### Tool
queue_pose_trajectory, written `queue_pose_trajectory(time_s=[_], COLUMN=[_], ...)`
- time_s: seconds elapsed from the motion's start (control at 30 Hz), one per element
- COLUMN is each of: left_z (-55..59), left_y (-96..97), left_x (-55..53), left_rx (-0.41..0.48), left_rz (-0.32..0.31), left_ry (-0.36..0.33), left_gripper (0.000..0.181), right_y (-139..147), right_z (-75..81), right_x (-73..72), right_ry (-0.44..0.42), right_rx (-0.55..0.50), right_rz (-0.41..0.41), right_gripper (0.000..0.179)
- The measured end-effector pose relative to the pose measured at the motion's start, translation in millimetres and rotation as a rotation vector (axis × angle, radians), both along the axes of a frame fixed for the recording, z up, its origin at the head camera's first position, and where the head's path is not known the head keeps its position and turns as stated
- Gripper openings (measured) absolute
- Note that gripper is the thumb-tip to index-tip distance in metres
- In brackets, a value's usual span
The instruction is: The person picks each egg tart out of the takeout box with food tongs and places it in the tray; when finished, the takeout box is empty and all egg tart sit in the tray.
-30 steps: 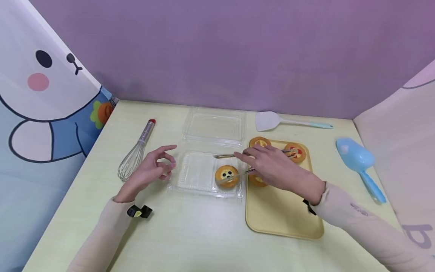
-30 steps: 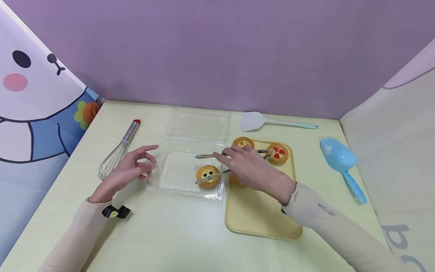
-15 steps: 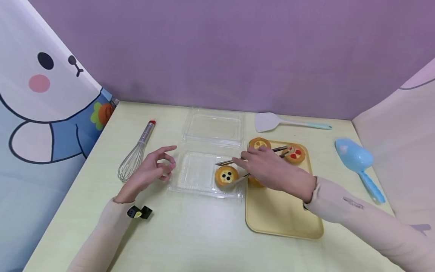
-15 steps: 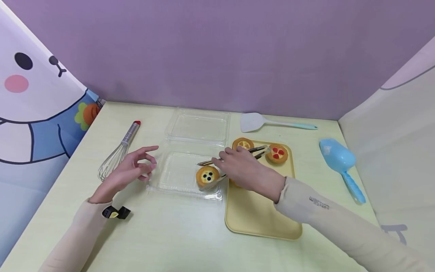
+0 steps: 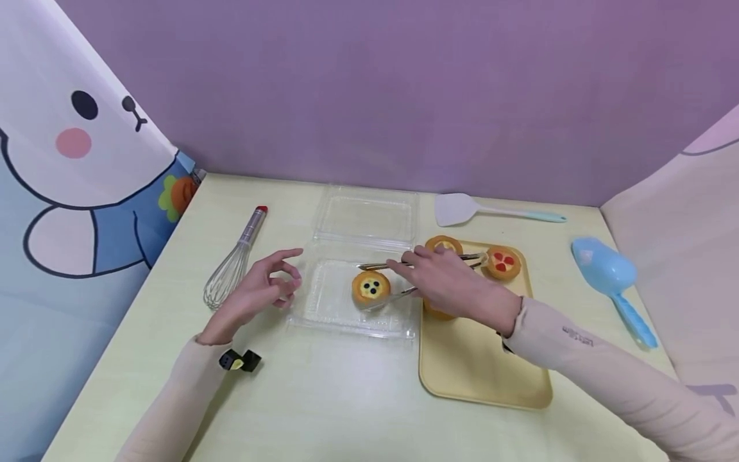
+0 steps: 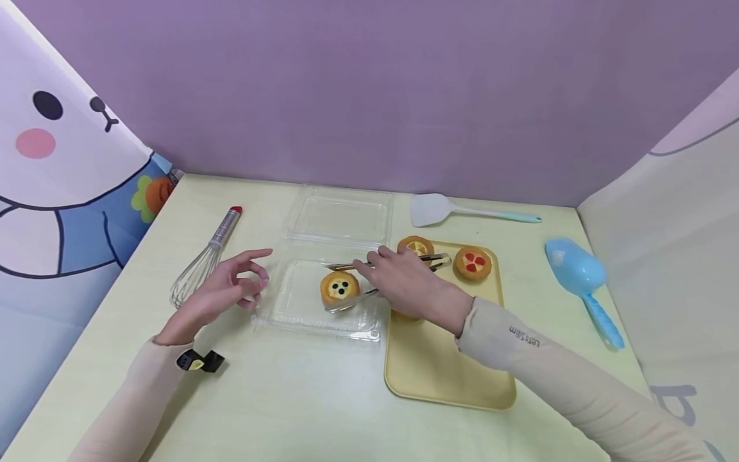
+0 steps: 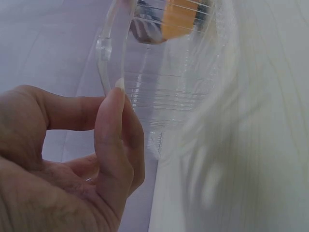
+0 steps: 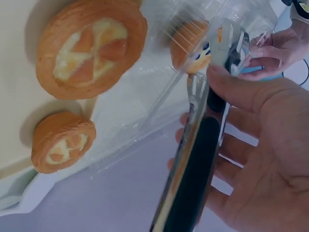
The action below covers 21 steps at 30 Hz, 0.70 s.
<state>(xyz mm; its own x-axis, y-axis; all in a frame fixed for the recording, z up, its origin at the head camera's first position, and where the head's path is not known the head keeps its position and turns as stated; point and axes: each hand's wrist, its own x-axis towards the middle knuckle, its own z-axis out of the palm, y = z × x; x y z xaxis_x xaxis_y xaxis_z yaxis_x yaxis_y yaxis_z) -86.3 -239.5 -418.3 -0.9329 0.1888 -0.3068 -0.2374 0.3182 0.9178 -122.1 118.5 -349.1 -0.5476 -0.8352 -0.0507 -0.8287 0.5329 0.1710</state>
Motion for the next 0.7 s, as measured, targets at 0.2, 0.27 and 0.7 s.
queue_pose_trajectory(time_s=[0.2,0.27,0.7], left_z=[0.3,0.5,0.0], left_y=[0.4,-0.2,-0.5], left_x=[0.4,0.5,-1.9], left_rx=[0.019,0.017,0.002], left_rz=[0.003,0.001,0.001], left_ry=[0.003,0.002,-0.007], left_gripper=[0.073,0.073,0.072], right_y=[1.1,1.3,-2.4], right_z=[-2.1,-4.7,-18.6], right_x=[1.3,1.4,-1.3], right_ry=[-0.026,-0.033,-0.002], right_rx=[0.004,0.003,-0.061], right_rz=[-0.037,-0.043,-0.016], right_gripper=[0.065,0.062,0.055])
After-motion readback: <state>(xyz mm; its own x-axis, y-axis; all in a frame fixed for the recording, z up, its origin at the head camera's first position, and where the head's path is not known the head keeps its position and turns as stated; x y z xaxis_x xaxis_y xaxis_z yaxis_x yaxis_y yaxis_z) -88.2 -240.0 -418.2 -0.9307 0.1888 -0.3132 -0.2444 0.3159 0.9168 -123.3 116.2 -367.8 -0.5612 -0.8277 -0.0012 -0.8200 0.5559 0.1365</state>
